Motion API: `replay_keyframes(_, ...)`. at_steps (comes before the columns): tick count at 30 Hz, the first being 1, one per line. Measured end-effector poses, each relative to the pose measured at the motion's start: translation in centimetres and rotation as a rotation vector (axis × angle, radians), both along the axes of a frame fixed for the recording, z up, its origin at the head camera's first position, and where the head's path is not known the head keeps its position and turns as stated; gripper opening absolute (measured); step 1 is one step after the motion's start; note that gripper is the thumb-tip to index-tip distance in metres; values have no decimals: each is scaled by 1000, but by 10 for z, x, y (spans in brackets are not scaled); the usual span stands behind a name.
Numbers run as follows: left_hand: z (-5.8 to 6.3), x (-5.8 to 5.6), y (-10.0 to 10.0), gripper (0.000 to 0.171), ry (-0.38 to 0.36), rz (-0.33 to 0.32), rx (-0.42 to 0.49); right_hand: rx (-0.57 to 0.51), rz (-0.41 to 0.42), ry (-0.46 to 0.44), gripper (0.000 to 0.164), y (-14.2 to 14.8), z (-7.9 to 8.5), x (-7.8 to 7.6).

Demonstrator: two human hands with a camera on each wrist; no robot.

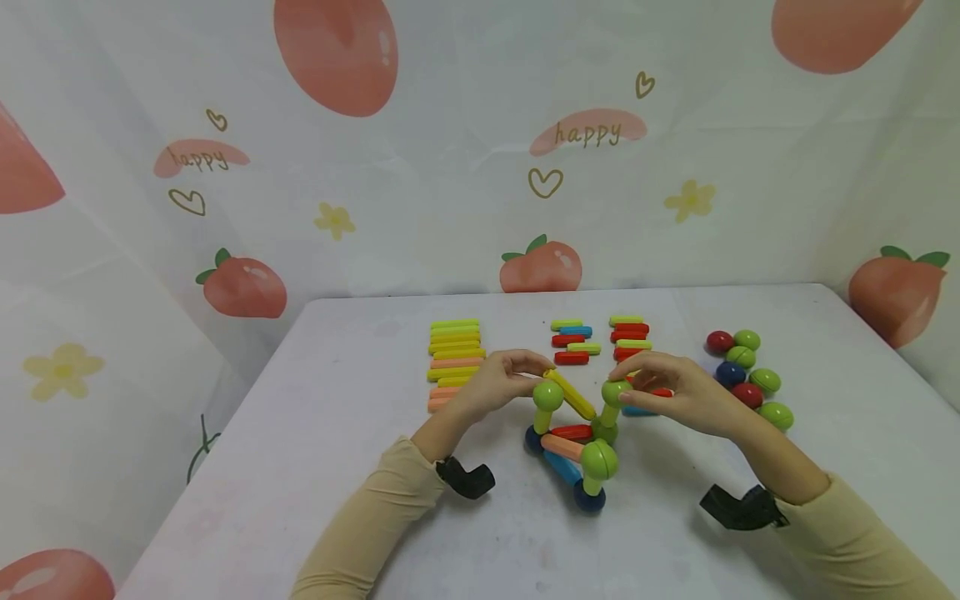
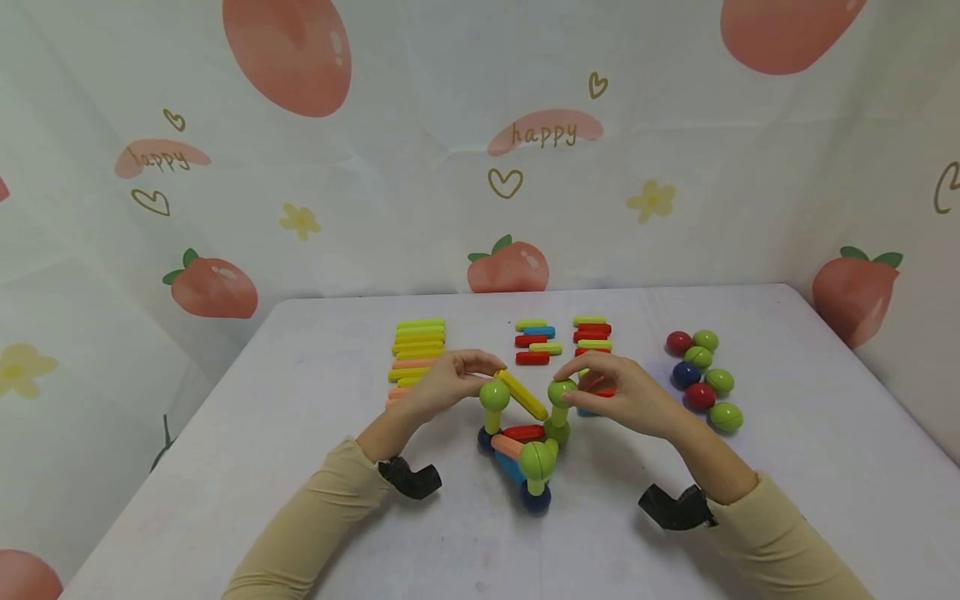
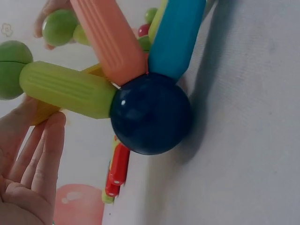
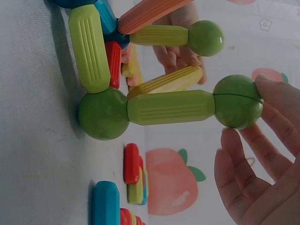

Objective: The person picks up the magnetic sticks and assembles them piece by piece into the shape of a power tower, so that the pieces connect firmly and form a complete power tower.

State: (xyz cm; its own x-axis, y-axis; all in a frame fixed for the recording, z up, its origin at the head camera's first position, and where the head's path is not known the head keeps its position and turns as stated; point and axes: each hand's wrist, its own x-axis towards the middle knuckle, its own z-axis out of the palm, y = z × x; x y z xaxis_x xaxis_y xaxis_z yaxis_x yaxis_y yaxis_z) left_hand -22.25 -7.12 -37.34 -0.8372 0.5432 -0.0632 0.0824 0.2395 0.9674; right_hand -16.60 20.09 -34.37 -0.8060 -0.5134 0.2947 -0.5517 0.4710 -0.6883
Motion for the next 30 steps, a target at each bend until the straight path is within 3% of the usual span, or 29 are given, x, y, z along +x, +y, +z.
replay_keyframes(9, -5, 1, 2, 31, -18, -22, 6, -3, 4, -11, 22, 0, 0, 0)
replay_keyframes(16, 2, 8, -4, 60, 31, -123, 9, 1, 3, 7, 22, 1, 0, 0)
replay_keyframes(22, 6, 16, -8, 46, 154, -185, -19, 9, -5, 11, 23, 1, -1, 0)
replay_keyframes(30, 6, 20, -9, 37, 210, -205, 21, 10, -5, 9, 23, 1, -1, -1)
